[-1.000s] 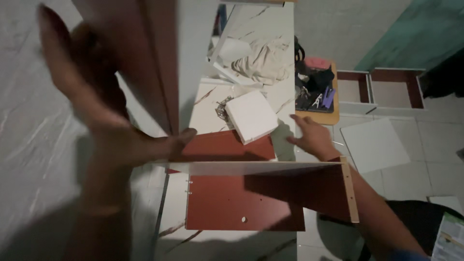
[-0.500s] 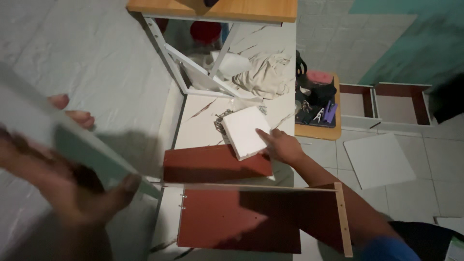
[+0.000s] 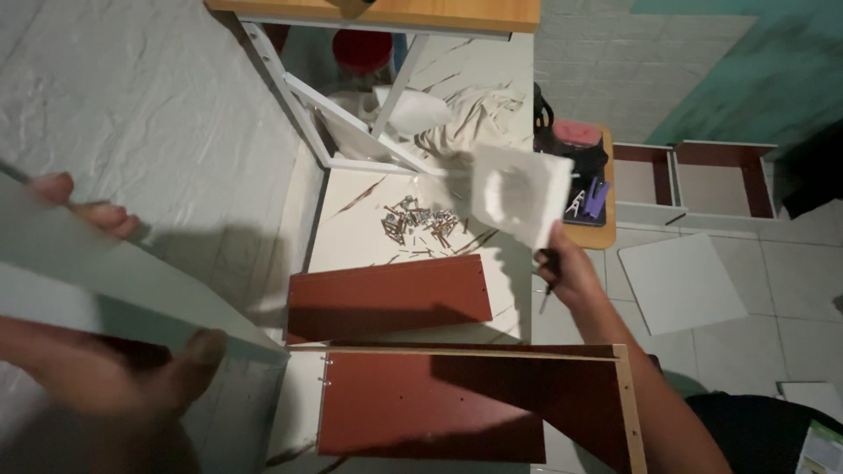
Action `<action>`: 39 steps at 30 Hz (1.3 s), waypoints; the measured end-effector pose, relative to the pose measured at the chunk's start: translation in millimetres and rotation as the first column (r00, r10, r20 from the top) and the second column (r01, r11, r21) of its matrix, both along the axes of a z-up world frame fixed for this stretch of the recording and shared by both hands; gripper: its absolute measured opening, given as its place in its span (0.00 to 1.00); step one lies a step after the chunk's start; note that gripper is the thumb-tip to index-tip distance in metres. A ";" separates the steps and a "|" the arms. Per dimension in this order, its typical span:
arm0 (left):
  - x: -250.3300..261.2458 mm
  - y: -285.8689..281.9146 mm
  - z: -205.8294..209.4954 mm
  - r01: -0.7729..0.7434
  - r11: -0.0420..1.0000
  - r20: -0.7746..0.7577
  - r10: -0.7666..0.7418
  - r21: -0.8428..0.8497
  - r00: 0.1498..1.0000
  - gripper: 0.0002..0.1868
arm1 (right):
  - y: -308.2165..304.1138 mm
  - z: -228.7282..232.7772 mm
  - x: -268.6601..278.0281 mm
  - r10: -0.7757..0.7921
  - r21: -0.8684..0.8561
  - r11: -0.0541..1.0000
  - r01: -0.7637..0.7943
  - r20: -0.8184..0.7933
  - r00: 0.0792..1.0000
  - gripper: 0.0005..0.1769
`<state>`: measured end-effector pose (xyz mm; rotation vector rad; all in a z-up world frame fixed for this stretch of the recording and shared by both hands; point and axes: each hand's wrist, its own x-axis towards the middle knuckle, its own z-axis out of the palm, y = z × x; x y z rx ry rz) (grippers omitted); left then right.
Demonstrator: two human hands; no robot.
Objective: The person assembles a flat-pack cabinet by aligning and joining white and reddish-brown particleboard panels. They insert cam locks and use a screwdriver to tighten screws, securing the side panels to the base. The person then positions a white shelf panel on top of the assembled frame.
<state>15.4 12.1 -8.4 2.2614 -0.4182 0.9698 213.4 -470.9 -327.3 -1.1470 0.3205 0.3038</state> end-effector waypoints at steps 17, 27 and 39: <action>1.0 -23.0 18.0 -0.069 0.998 -0.064 0.069 -0.006 0.996 0.67 | 23.0 17.1 1.4 0.037 -0.623 0.768 -0.150 -0.191 0.981 0.43; 0.2 -15.5 13.4 0.030 0.984 -0.034 -0.036 -0.174 0.999 0.67 | 21.6 7.5 4.8 0.148 -0.713 0.623 -0.321 -0.296 0.944 0.53; -32.9 -24.0 26.3 0.118 0.875 0.091 -0.085 -0.469 0.992 0.55 | -132.1 102.3 -30.8 0.087 -0.932 0.311 0.188 0.225 0.970 0.35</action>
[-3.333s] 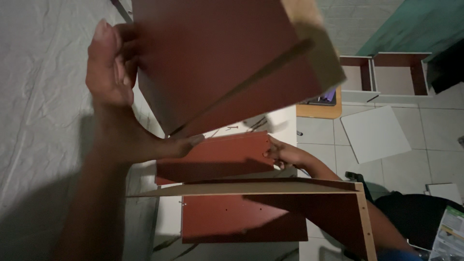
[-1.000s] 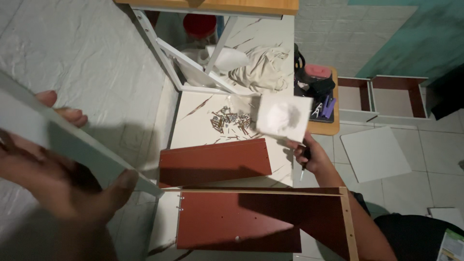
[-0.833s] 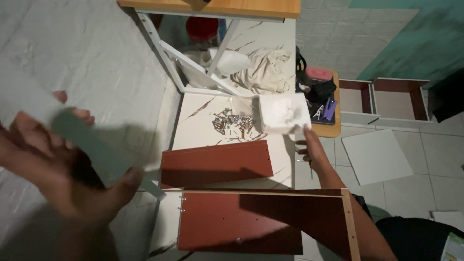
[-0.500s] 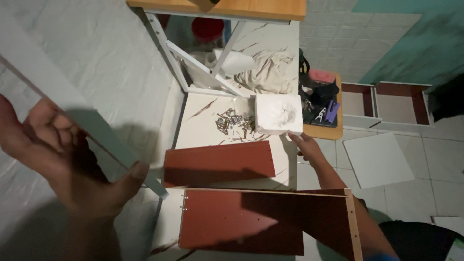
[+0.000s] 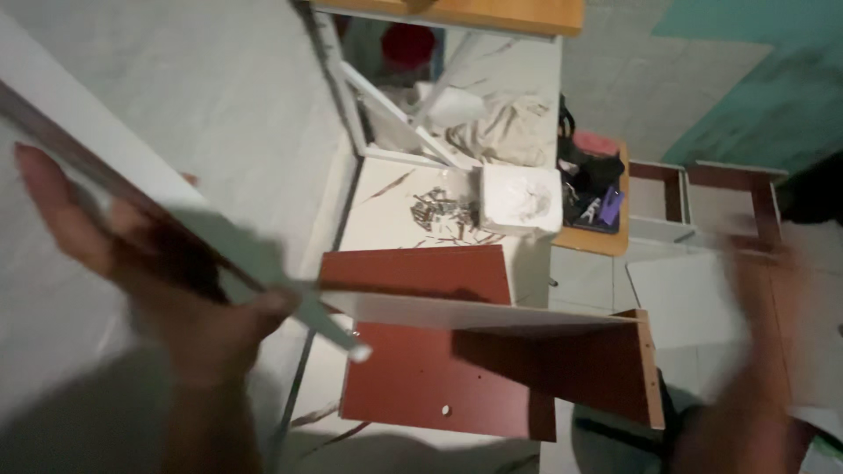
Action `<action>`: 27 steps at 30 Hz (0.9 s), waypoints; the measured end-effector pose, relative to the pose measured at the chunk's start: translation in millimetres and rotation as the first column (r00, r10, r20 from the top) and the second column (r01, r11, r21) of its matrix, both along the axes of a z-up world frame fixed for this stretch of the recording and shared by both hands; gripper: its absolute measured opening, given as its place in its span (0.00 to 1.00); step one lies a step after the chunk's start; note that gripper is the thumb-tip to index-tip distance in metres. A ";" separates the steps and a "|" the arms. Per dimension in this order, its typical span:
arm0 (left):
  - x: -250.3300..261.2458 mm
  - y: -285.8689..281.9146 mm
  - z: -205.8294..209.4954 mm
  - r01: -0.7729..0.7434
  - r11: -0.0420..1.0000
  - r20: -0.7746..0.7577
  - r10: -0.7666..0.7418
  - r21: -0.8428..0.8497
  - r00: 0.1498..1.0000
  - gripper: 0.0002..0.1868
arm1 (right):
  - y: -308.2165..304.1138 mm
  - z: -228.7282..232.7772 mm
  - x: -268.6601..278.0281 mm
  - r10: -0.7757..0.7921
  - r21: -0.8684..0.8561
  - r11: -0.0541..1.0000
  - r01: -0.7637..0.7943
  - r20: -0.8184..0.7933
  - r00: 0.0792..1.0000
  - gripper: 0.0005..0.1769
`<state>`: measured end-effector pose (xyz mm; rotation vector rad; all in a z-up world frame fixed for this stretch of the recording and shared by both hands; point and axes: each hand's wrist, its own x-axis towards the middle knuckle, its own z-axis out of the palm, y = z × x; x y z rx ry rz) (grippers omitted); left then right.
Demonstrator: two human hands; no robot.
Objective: The person assembles a flat-pack cabinet by aligning and joining white and reddish-brown particleboard panels. They insert cam locks and use a screwdriver to tighten screws, securing the side panels to the base. The person then positions a white shelf panel on top of the assembled frame.
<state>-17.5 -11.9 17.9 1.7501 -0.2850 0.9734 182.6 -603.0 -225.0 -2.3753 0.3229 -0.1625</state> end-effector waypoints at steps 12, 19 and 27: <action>-60.2 -72.8 -1.2 0.042 0.858 -0.101 -0.109 -0.512 0.989 0.24 | 248.5 199.2 -265.1 0.598 0.476 0.748 -0.463 -0.180 0.781 0.43; -95.8 -79.3 -31.3 0.022 0.929 -0.279 -0.133 -0.368 0.951 0.20 | 317.7 99.5 -242.6 0.507 0.922 0.334 -0.198 0.002 0.862 0.17; -122.3 -71.3 -70.0 -0.144 0.989 -0.298 0.124 -0.044 0.946 0.11 | 332.3 107.6 -250.9 0.557 0.171 0.748 -0.641 0.365 0.746 0.27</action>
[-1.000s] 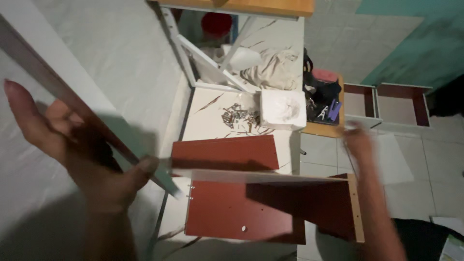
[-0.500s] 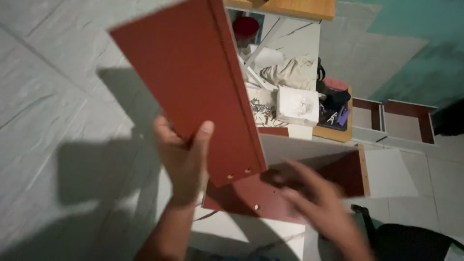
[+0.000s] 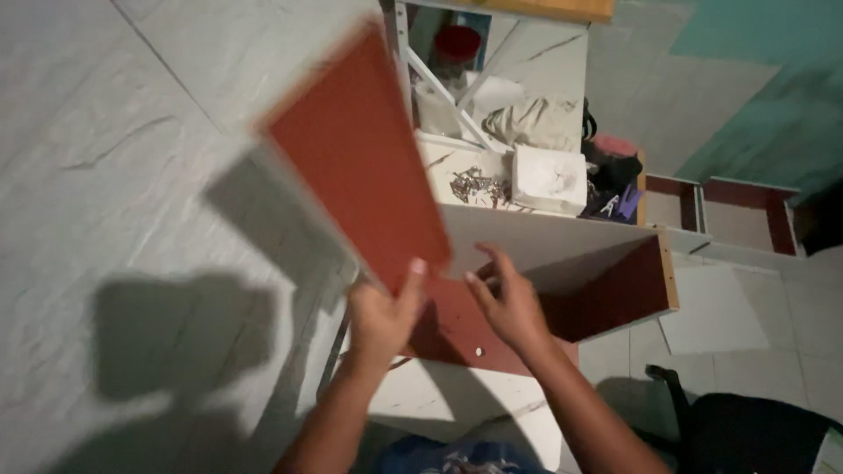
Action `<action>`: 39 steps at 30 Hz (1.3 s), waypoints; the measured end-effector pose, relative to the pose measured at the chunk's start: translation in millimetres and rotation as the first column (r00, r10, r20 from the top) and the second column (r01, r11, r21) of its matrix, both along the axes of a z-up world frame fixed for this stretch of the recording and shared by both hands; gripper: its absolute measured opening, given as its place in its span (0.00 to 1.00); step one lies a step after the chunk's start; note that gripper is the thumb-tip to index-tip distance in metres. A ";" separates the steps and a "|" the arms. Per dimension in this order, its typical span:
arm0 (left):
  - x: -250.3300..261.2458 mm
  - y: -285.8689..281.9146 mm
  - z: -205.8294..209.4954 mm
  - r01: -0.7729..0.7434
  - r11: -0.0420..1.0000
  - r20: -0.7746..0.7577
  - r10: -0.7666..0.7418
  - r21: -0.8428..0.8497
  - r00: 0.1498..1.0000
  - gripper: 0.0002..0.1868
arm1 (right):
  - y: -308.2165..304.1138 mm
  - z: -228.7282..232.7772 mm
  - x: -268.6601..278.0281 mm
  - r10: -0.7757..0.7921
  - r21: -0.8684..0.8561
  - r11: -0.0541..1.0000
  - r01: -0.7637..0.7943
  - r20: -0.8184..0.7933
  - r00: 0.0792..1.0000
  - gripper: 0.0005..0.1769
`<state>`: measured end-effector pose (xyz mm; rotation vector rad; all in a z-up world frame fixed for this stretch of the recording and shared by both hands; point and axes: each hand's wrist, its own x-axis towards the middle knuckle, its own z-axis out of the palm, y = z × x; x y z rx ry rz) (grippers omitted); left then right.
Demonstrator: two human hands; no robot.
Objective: The person assembles a flat-pack cabinet by aligning and joining white and reddish-brown particleboard panels. They insert cam locks and use a screwdriver to tighten screws, securing the side panels to the base. The person then positions a white shelf panel on top of the assembled frame.
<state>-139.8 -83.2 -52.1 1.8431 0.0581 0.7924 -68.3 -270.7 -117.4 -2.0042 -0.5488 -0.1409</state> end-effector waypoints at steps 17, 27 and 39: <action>38.8 55.9 16.6 -0.205 0.955 0.185 0.167 0.214 0.968 0.10 | 18.2 56.1 46.2 -0.193 -0.346 0.882 0.321 0.355 0.915 0.09; 38.9 50.2 3.3 -0.206 0.953 0.034 0.203 0.221 0.979 0.11 | 17.9 58.0 50.4 -0.191 -0.395 0.863 0.314 0.321 0.928 0.11; 46.0 52.8 -42.6 -0.191 0.866 -0.272 0.343 0.462 0.899 0.19 | 14.6 50.0 54.4 -0.157 -0.403 0.861 0.310 0.368 0.916 0.12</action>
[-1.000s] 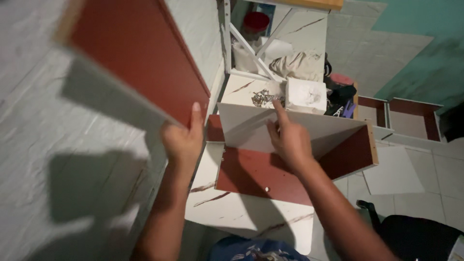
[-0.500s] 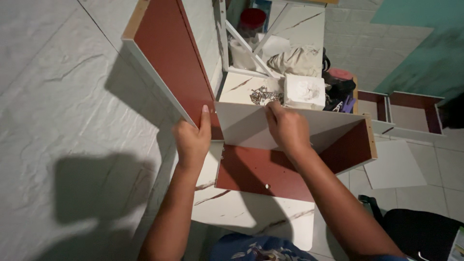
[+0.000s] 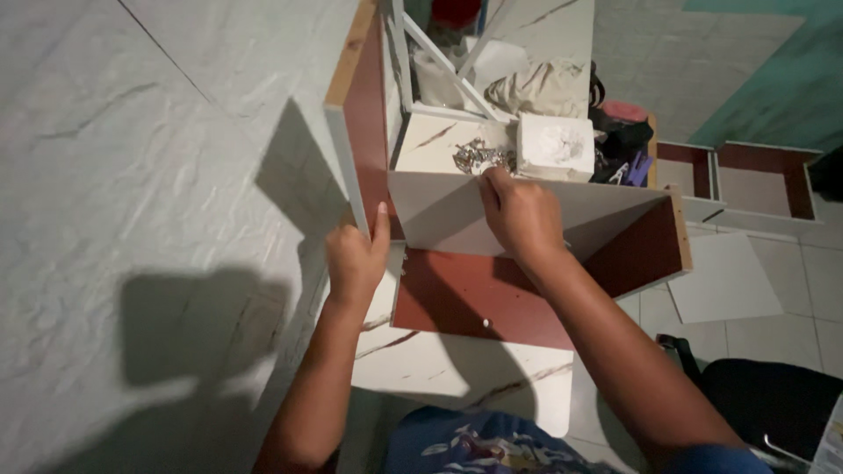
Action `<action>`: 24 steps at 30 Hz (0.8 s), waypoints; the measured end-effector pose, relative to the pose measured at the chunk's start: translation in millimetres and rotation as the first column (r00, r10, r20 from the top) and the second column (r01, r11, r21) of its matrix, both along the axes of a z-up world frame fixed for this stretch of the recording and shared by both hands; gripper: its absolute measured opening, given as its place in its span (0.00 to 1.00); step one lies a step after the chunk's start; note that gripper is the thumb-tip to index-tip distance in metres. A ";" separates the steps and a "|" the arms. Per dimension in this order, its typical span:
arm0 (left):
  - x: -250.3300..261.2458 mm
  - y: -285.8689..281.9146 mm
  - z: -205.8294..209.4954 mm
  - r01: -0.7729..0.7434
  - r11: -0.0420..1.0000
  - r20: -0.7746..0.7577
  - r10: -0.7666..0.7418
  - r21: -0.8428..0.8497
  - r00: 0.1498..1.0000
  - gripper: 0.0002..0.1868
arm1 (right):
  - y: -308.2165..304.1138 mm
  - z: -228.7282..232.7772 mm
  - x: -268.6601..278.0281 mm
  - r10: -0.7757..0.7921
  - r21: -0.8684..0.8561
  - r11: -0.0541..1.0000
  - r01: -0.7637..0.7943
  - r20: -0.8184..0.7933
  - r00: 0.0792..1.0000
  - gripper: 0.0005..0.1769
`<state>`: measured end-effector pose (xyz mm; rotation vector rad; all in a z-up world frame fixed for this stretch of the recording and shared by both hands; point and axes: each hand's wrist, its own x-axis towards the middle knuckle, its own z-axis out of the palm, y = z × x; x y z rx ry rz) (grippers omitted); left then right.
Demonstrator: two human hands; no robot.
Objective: The person assembles a flat-pack cabinet by aligning and joining white and reddish-brown particleboard panels. They insert cam locks and use a screwdriver to tighten screws, securing the side panels to the base. The person then positions a white shelf panel on top of the assembled frame.
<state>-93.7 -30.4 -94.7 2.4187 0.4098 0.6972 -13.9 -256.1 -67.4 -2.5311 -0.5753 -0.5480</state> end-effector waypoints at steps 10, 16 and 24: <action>-4.0 2.2 -75.3 0.290 0.948 0.305 -0.239 -0.134 0.922 0.11 | -1.6 0.5 -1.3 0.022 0.037 0.999 -0.022 0.007 1.000 0.11; -2.5 7.7 -132.0 0.119 0.940 -0.084 -0.153 -0.321 0.985 0.16 | -2.2 -0.7 -2.4 0.026 0.028 0.999 -0.027 0.025 0.999 0.11; 1.5 10.1 -191.2 0.144 0.947 0.008 -0.148 -0.287 0.989 0.17 | -3.9 0.4 -2.2 0.064 0.060 0.996 -0.067 0.054 0.997 0.11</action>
